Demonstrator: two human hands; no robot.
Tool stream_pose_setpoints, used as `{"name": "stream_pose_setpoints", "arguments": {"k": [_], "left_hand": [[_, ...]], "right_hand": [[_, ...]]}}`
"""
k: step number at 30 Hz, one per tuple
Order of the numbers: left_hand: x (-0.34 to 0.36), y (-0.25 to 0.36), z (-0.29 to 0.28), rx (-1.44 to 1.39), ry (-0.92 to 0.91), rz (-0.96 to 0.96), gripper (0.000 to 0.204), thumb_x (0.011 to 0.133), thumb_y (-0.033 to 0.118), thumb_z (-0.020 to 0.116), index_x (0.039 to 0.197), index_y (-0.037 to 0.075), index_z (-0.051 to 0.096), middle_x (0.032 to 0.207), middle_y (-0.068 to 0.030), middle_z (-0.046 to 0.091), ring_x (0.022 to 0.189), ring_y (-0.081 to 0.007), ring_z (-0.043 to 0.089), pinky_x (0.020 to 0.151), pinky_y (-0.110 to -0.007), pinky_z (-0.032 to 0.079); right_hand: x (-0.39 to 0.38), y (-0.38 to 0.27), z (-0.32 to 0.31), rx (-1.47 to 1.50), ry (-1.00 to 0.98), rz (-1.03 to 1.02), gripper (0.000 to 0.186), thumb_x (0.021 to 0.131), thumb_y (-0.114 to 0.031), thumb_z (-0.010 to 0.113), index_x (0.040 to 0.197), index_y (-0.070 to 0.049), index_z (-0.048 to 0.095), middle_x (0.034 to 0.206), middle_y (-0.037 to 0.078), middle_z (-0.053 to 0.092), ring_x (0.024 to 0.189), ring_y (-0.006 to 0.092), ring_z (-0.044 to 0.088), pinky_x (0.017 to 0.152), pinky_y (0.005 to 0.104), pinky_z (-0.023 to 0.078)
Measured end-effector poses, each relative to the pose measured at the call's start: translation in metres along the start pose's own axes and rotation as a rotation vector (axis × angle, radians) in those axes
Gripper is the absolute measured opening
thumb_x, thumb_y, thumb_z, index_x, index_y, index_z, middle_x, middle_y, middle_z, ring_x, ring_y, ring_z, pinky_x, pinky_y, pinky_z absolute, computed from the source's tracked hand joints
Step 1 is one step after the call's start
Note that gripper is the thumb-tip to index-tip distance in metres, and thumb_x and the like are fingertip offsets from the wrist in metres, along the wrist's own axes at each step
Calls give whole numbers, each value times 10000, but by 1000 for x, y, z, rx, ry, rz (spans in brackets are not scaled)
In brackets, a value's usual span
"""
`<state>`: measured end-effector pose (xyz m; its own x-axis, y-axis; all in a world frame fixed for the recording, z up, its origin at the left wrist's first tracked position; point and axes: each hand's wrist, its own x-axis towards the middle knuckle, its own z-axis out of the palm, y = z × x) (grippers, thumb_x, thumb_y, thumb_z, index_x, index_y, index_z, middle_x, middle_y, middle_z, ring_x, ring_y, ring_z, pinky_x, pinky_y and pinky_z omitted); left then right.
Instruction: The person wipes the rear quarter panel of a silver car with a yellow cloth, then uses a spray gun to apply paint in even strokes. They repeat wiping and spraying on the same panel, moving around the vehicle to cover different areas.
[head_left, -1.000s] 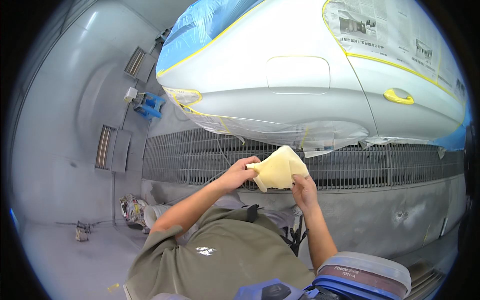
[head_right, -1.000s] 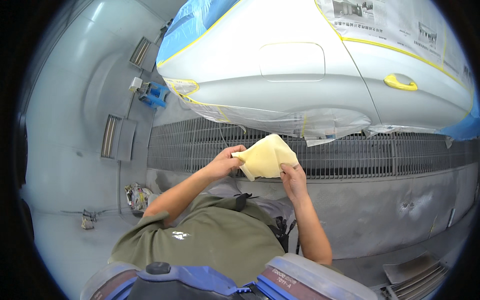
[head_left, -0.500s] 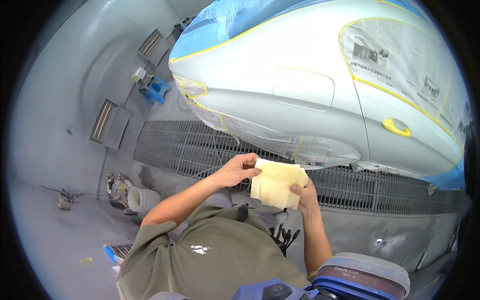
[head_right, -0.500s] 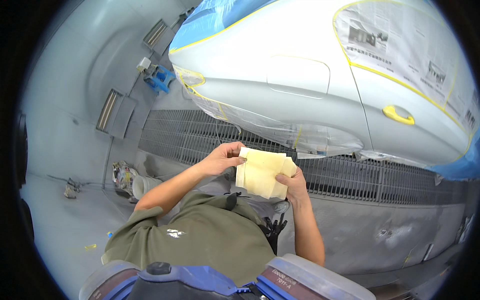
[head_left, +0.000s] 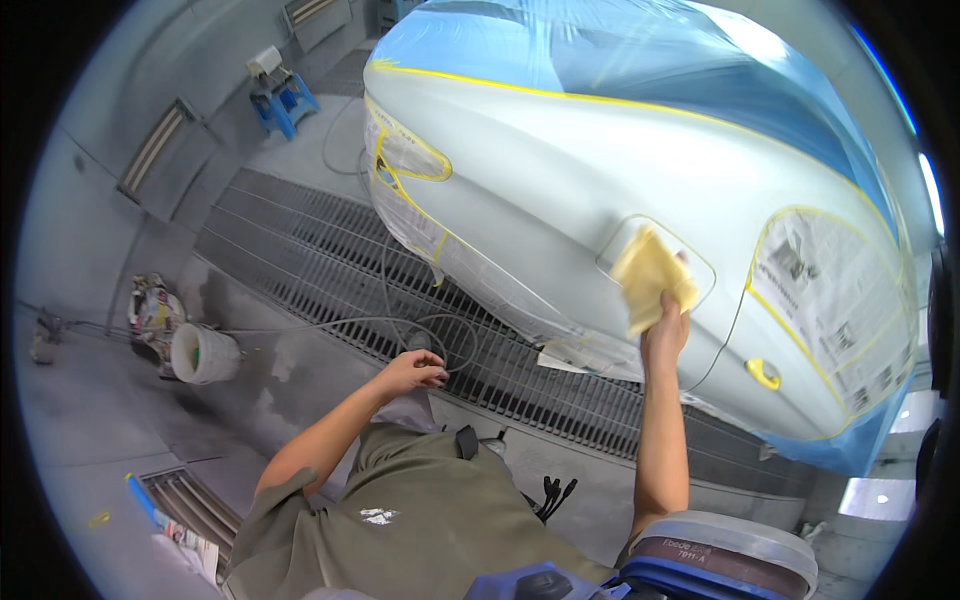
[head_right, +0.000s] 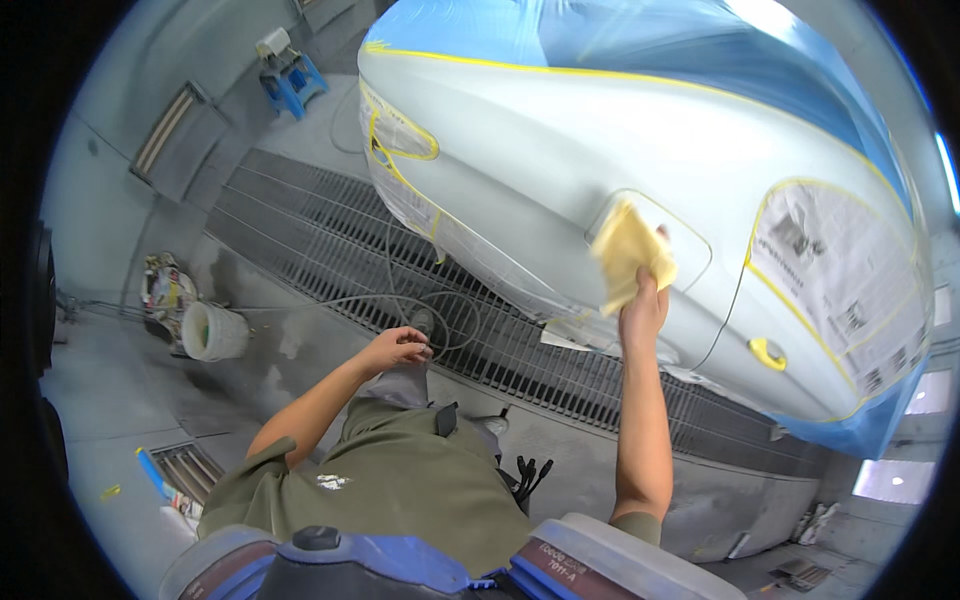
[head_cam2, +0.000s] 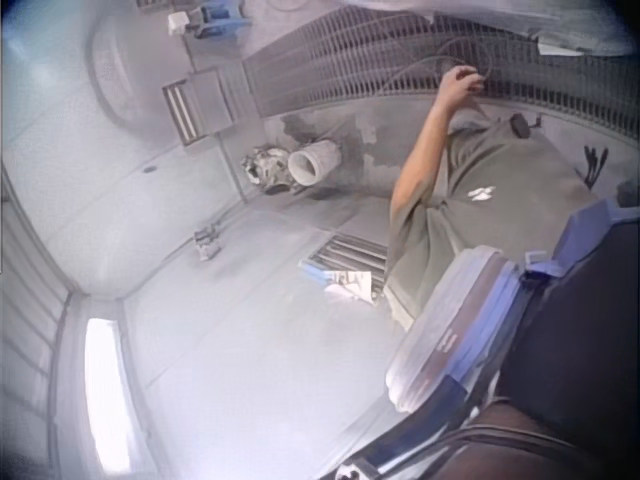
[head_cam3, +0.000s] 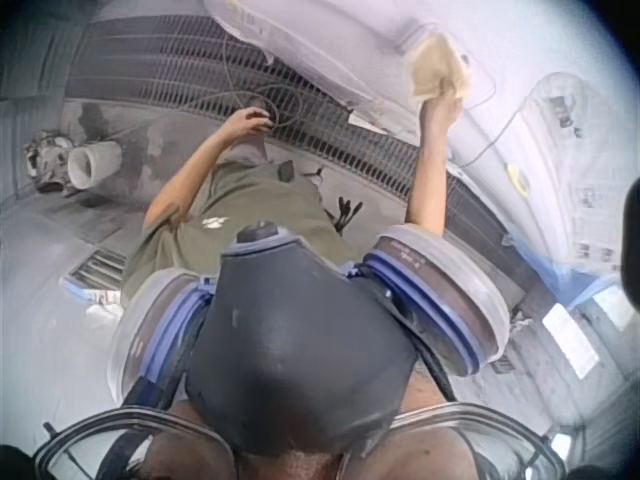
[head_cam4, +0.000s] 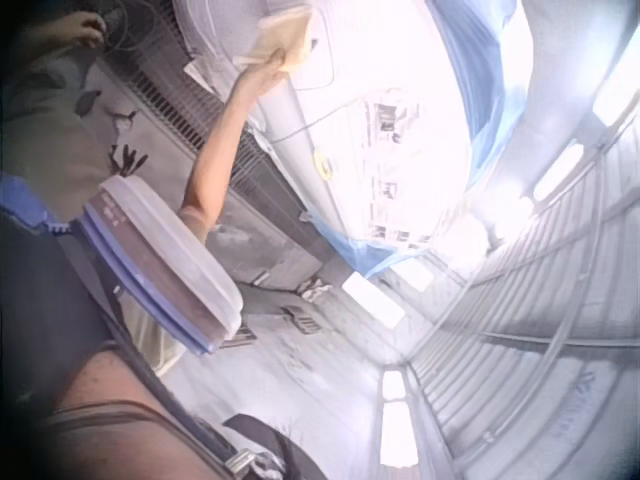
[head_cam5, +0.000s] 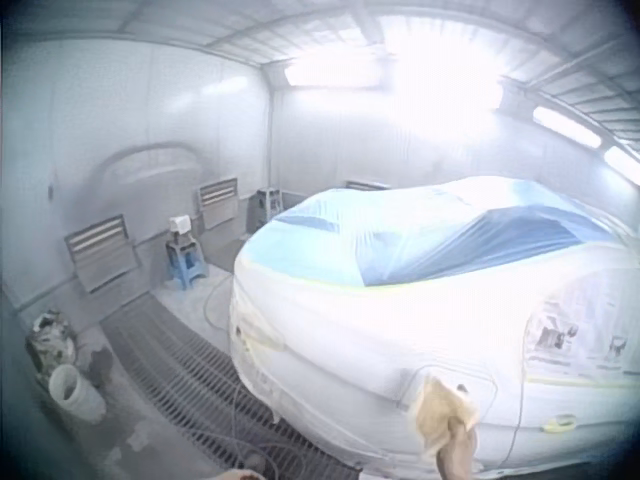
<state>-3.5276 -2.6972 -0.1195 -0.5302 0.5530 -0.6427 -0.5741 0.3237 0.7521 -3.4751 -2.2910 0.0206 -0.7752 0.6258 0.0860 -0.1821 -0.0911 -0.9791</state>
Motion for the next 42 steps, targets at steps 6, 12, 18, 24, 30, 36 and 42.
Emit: {"name": "stream_pose_setpoints", "arguments": {"k": [6,12,18,24,30,36,42], "left_hand": [[94,-46,-79,-113,-22,-30,337,965,190,688,1215,-27,628,1079,-134,730,935,-188,695,826,-334,555],[123,-89,-166,-174,193,135,359,920,205,704,1198,-16,655,1072,-148,736,978,-218,714,840,-348,548],[97,-138,-214,-164,440,-80,312,924,170,686,1166,-24,648,1043,-146,738,960,-223,719,831,-346,544],[113,-219,-182,-401,537,-185,206,948,118,634,1080,-39,637,920,-110,708,828,-196,680,747,-325,540],[126,-308,-129,-641,549,-346,155,971,83,573,1042,-41,634,858,-96,685,711,-190,639,621,-322,515],[129,-360,-125,-947,352,-332,127,973,58,558,1028,-34,625,820,-101,668,649,-180,616,555,-334,503],[124,-309,-158,-769,606,-264,143,967,75,577,1046,-33,628,816,-102,679,653,-183,637,571,-314,519]], "right_hand": [[114,52,129,-1478,-477,-765,947,711,60,584,1602,-30,277,1659,265,221,1550,474,133,1243,601,124],[156,101,241,-2096,-950,-557,916,865,-424,746,1593,-80,310,1655,221,251,1547,416,186,1188,676,183],[230,109,381,-1949,-1132,-889,866,889,-519,692,1555,-64,378,1647,161,297,1536,332,245,1205,576,235],[271,116,486,-1757,-1102,-1322,867,903,-600,625,1560,-87,390,1648,80,327,1541,261,243,1246,494,211],[234,81,408,-2157,-1593,-796,932,822,-666,682,1568,-194,383,1659,42,292,1555,249,202,1260,499,179],[260,89,483,-2001,-1292,-1146,845,898,-633,633,1560,-164,397,1643,75,317,1543,274,235,1249,522,202],[289,117,561,-1696,-1138,-1364,810,935,-534,642,1546,-63,395,1620,137,353,1531,315,266,1250,507,224]]}}
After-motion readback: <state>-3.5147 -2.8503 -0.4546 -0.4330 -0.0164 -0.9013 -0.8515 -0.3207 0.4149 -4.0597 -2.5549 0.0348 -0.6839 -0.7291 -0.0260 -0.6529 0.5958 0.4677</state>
